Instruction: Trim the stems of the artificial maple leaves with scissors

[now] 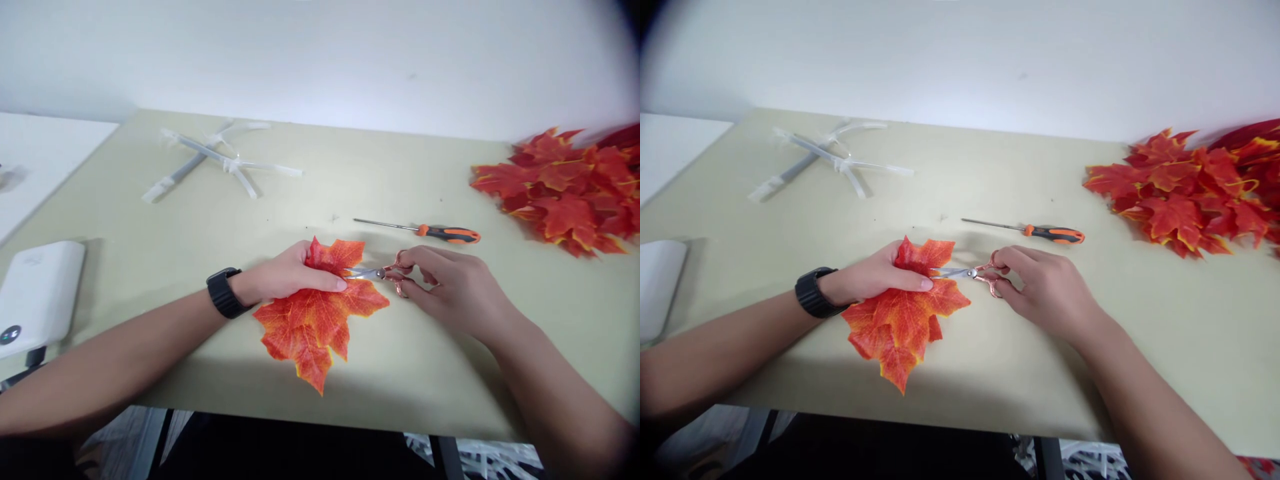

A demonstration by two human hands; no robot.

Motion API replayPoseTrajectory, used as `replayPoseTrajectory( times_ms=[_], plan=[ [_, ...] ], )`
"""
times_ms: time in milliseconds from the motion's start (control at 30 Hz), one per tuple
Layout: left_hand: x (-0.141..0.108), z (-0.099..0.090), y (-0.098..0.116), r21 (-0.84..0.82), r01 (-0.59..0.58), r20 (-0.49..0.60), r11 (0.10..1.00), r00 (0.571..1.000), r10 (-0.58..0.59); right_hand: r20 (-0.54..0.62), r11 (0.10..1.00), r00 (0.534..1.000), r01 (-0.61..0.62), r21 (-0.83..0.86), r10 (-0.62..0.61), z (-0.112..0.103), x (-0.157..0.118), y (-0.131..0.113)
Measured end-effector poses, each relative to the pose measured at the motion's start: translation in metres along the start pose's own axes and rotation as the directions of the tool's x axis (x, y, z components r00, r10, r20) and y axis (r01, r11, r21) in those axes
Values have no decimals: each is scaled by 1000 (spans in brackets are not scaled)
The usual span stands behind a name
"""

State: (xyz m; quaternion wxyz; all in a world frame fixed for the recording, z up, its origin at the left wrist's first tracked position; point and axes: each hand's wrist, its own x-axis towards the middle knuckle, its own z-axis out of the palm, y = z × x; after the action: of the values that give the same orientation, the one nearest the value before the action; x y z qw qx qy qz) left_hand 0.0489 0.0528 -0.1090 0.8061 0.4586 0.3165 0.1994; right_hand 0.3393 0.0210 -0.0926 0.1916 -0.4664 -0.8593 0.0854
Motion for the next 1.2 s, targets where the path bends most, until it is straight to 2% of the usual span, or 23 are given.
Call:
replayPoseTrajectory(
  times_ms=[233, 533, 1200],
  plan=[
    [0, -1, -1, -5, -12, 22, 1000, 1000, 12, 20, 996, 1000, 14, 85, -16, 1, 2, -1],
    [0, 1, 3, -12, -23, 86, 1000, 996, 24, 6, 999, 999, 41, 11, -41, 2, 3, -3],
    [-1, 3, 3, 50, -28, 50, 998, 998, 25, 55, 990, 997, 53, 130, -60, -2, 2, 1]
  ],
)
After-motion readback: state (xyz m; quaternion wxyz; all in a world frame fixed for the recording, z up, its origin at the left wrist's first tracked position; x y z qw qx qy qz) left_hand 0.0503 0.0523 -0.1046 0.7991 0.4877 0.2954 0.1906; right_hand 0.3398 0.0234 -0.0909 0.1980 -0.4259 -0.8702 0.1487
